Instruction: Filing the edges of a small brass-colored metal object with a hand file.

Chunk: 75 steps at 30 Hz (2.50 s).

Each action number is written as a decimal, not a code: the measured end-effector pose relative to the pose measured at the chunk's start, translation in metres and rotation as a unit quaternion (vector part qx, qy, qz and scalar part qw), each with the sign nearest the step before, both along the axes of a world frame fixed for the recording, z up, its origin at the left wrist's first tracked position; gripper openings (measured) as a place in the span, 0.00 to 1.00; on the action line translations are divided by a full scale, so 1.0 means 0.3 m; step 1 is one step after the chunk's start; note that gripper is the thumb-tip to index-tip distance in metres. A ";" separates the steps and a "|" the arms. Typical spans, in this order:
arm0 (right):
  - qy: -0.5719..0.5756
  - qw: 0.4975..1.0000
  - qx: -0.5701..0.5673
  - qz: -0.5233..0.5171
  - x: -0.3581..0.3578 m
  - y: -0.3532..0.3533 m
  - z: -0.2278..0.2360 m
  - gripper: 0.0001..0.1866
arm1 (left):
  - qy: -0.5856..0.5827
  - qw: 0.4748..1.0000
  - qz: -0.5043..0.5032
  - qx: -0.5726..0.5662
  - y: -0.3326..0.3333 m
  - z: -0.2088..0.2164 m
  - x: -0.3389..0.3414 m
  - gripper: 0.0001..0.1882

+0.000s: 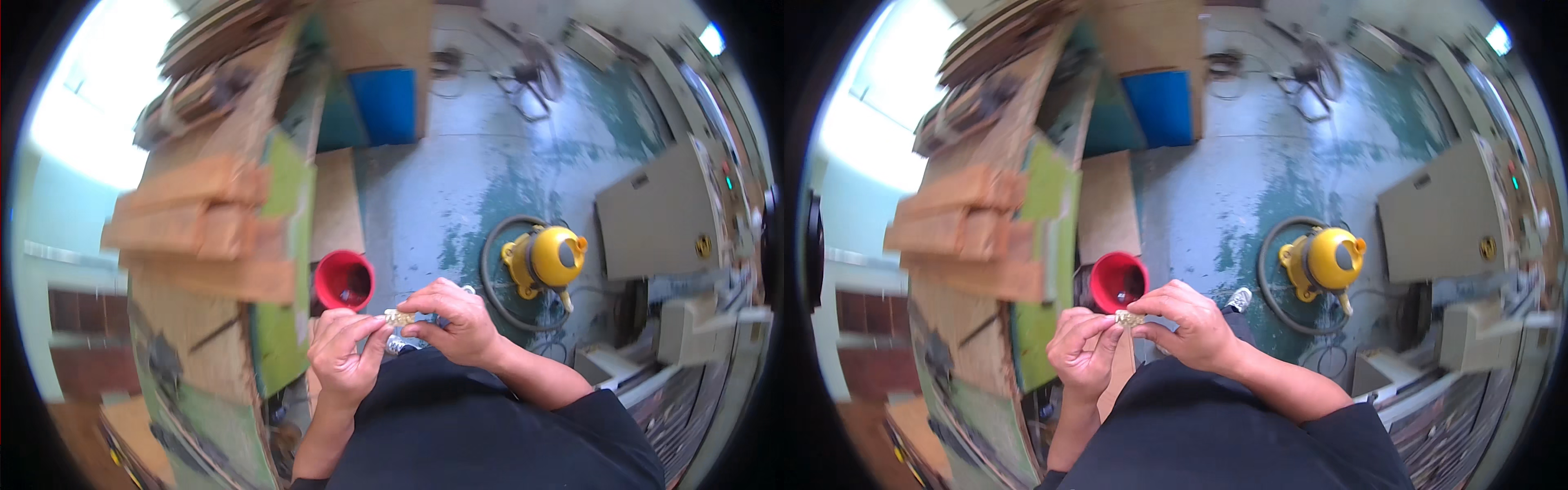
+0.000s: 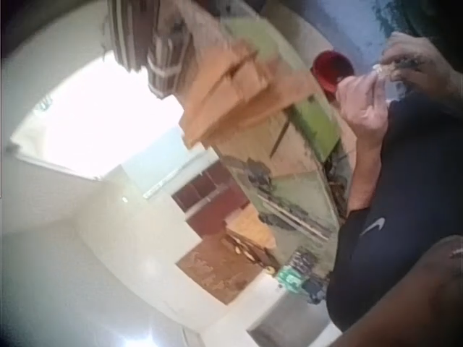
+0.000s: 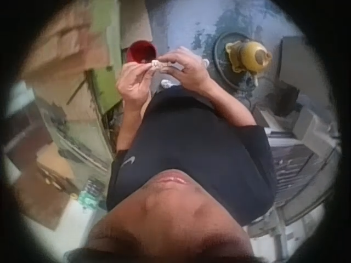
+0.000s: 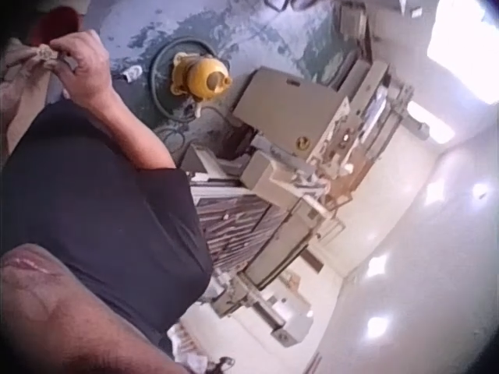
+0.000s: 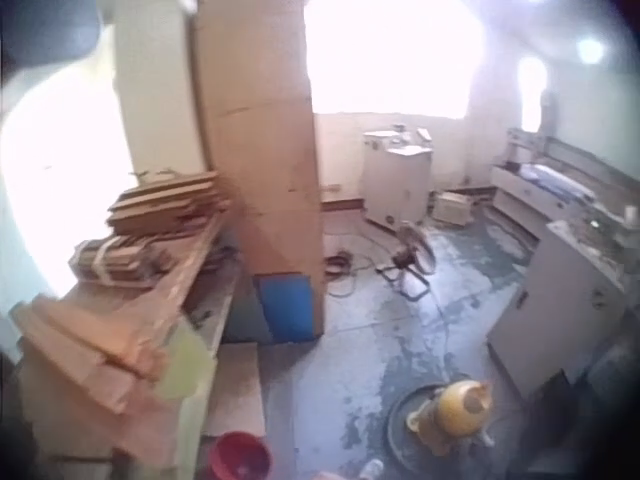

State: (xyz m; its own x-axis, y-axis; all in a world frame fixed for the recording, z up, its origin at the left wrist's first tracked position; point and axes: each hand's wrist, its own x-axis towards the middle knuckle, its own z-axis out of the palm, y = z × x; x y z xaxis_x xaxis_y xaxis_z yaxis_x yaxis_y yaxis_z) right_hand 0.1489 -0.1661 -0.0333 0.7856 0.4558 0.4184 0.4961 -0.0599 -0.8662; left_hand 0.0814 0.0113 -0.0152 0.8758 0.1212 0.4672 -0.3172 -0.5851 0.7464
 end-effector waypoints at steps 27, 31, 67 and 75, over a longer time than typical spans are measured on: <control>0.153 0.829 0.013 -0.538 -0.001 -0.722 -0.221 0.13 | 0.378 0.684 -0.621 0.063 -0.894 -0.338 0.902 0.20; 0.200 0.778 -0.018 -0.595 0.022 -0.704 -0.197 0.15 | 0.377 0.594 -0.710 -0.033 -1.072 -0.355 0.918 0.10; 0.209 0.549 0.321 -0.743 0.040 -0.536 -0.218 0.20 | 0.302 0.452 -0.821 0.175 -1.304 -0.338 0.939 0.10; 0.200 0.568 0.370 -0.708 -0.075 -0.565 -0.223 0.18 | 0.232 0.460 -0.840 0.172 -1.299 -0.306 0.828 0.09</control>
